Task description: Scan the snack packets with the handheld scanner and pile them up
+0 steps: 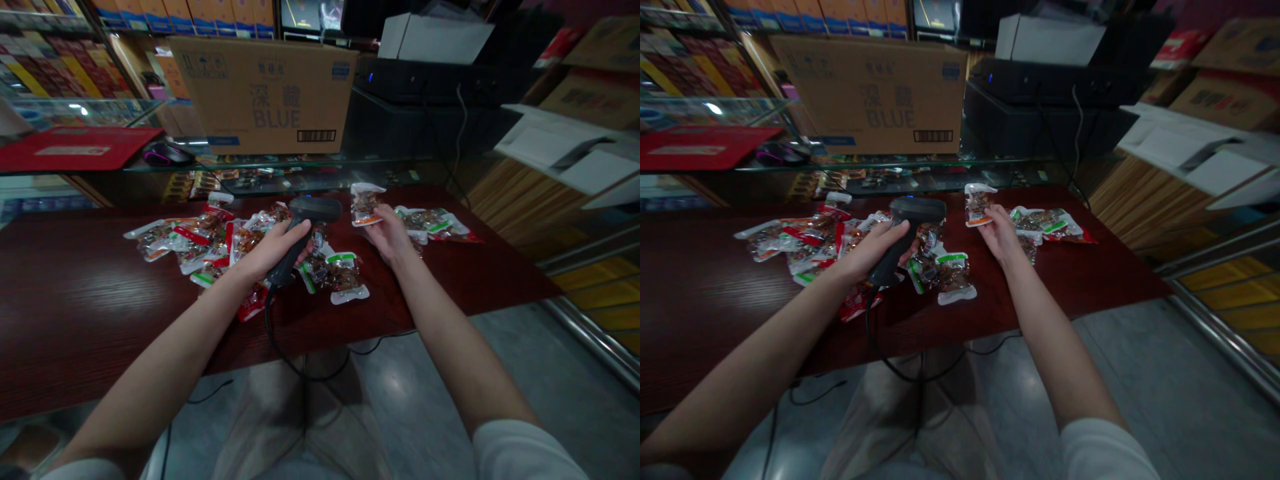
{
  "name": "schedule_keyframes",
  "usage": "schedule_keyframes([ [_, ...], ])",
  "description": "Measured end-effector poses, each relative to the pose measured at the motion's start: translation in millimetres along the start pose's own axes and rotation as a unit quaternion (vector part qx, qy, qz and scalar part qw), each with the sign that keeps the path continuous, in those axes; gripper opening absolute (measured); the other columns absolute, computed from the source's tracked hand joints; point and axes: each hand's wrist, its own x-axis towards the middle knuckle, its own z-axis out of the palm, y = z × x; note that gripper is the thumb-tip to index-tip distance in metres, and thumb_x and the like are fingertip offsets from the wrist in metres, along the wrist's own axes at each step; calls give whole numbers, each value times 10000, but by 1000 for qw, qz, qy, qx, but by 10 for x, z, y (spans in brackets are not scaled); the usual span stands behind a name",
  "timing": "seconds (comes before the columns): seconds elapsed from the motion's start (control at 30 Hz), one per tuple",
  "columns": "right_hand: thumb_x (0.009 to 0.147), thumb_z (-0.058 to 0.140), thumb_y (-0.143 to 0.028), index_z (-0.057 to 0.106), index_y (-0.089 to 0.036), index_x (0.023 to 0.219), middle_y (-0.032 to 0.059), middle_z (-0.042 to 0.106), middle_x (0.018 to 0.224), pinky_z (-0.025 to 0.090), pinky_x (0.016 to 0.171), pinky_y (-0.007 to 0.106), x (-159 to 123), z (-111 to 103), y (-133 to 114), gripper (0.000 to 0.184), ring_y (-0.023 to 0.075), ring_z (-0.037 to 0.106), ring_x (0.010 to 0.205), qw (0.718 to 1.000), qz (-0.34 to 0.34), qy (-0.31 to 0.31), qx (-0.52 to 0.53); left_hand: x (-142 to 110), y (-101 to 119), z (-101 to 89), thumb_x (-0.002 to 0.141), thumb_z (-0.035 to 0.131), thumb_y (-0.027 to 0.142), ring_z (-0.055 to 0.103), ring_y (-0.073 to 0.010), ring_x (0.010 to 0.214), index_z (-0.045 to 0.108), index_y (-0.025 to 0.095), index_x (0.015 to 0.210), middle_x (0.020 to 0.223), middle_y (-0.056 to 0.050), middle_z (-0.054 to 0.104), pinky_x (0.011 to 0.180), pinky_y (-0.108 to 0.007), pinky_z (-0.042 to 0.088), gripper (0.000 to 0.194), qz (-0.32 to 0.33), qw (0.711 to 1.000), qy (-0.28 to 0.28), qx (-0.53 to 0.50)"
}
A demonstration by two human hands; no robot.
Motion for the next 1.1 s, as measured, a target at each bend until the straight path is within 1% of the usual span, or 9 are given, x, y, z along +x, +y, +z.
schedule_keyframes([
  [0.17,733,699,-274,419,-247,661,-34,595,759,544,927,369,-55,73,-23,291,163,630,869,999,11,-22,-34,-13,16,66,792,626,611,475,-73,465,571,144,848,631,2,583,429,-200,385,473,-22,999,-19,-23],
  [0.4,770,709,-412,504,-269,769,4,679,971,486,993,483,-129,209,-53,250,250,572,1137,997,6,-52,-60,-48,55,158,829,608,553,486,-79,475,553,150,819,585,12,563,435,-199,381,406,-18,999,-26,-25],
  [0.53,697,771,-390,461,-254,738,-18,625,852,543,867,375,-102,164,-23,341,190,619,934,996,-2,-64,-57,-42,47,159,820,622,556,474,-72,463,551,152,825,593,16,567,427,-197,372,410,-11,999,-7,-36],
  [0.63,732,718,-397,427,-247,738,-27,543,766,540,764,319,-30,39,-32,327,153,597,776,989,-45,-25,-138,-28,39,126,815,603,597,458,-69,442,554,146,777,556,11,551,423,-201,361,456,-3,999,2,-37],
  [0.7,778,655,-349,430,-248,777,-15,525,769,525,773,334,18,-84,-81,247,164,589,778,958,-114,40,-260,-22,49,99,805,602,622,450,-72,428,547,147,733,499,18,511,417,-202,350,483,-7,999,5,-39],
  [0.8,797,568,-204,456,-237,941,29,564,832,490,863,414,52,-309,-194,185,213,601,850,858,-199,147,-451,-15,68,60,764,656,620,453,-74,426,529,159,733,487,25,504,412,-201,345,478,-6,997,24,-68],
  [0.9,801,479,-132,435,-203,1125,88,605,917,458,904,483,53,-516,-278,335,262,613,911,776,-211,196,-562,0,67,16,747,680,615,463,-75,428,526,159,734,510,16,527,412,-203,352,482,0,996,36,-82],
  [1.0,797,487,-149,427,-163,1232,184,574,1155,396,985,556,56,-620,-309,439,327,554,1135,705,-220,241,-629,13,59,-29,768,652,627,462,-76,417,535,150,728,513,8,529,406,-211,353,493,0,997,41,-69],
  [1.1,794,561,-226,487,-133,1237,216,517,1271,345,1038,587,24,-561,-331,459,359,473,1246,676,-222,257,-654,11,74,-63,777,646,623,461,-79,410,514,160,752,519,11,535,405,-215,361,482,-4,997,51,-65],
])
